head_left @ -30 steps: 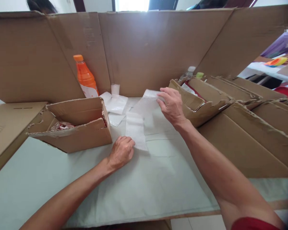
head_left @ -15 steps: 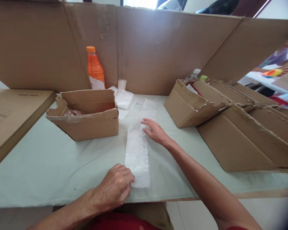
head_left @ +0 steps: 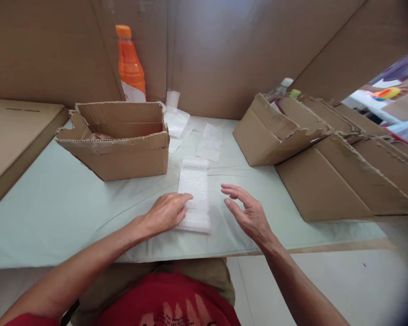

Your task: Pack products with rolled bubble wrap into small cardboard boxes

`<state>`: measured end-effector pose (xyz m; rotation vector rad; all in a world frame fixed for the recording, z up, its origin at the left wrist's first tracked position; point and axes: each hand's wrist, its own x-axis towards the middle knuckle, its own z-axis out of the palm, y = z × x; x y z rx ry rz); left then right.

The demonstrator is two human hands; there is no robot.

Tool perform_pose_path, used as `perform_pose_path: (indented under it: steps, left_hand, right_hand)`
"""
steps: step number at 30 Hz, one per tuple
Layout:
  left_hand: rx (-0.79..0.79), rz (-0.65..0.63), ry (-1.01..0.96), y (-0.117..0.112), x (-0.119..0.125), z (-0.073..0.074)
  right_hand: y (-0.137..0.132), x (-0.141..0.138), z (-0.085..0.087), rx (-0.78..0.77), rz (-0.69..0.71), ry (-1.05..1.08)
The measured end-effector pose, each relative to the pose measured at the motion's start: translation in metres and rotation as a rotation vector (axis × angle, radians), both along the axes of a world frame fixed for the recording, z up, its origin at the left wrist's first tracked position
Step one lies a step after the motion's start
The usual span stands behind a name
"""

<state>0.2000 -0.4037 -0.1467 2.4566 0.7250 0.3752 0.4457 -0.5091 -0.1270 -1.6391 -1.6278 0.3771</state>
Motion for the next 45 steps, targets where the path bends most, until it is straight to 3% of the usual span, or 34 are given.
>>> perform_pose_path:
  steps: [3, 6, 9, 12, 15, 18, 21, 23, 27, 30, 33, 36, 39, 42, 45]
  left_hand:
    - [0.046, 0.023, 0.046, 0.011, 0.008, -0.014]
    - [0.094, 0.033, 0.012, 0.010, 0.010, -0.020]
    - [0.166, 0.099, -0.090, 0.002, 0.004, -0.016]
    - [0.194, 0.095, -0.186, -0.013, -0.010, -0.008]
    - [0.124, -0.013, -0.196, -0.029, -0.023, -0.003]
    - [0.034, 0.000, -0.195, -0.039, -0.026, -0.004]
    - [-0.009, 0.080, -0.164, -0.037, -0.022, -0.009]
    - [0.048, 0.106, -0.117, -0.033, -0.017, -0.014]
    - [0.231, 0.151, -0.069, -0.029, -0.014, -0.016]
    - [0.283, 0.095, -0.140, -0.036, -0.020, -0.011]
    - [0.175, 0.009, -0.180, -0.046, -0.031, -0.005]
    - [0.064, 0.037, -0.208, -0.049, -0.036, -0.006]
    - [0.132, 0.119, -0.199, -0.041, -0.030, -0.014]
    - [0.250, 0.194, -0.182, -0.032, -0.022, -0.020]
    - [0.271, 0.127, -0.209, -0.033, -0.023, -0.017]
  right_hand:
    - [-0.023, -0.011, -0.006, 0.045, 0.027, -0.077]
    - [-0.032, -0.028, -0.018, 0.041, 0.208, -0.226]
    - [-0.027, -0.041, -0.033, 0.000, 0.316, -0.328]
    - [-0.018, -0.046, -0.042, 0.011, 0.287, -0.280]
    - [-0.015, -0.047, -0.040, 0.019, 0.253, -0.117]
    - [-0.021, -0.048, -0.034, -0.044, 0.241, 0.003]
    - [-0.033, -0.050, -0.029, 0.055, 0.155, -0.121]
    - [-0.038, -0.050, -0.029, 0.170, 0.127, -0.278]
    - [-0.032, -0.052, -0.035, 0.194, 0.237, -0.492]
    - [-0.021, -0.052, -0.037, 0.182, 0.268, -0.466]
    - [-0.021, -0.052, -0.033, 0.083, 0.323, -0.300]
    - [-0.029, -0.053, -0.028, 0.023, 0.308, -0.212]
    - [-0.036, -0.056, -0.027, 0.125, 0.198, -0.341]
    - [-0.033, -0.060, -0.030, 0.150, 0.230, -0.497]
    - [-0.024, -0.061, -0.032, 0.129, 0.257, -0.511]
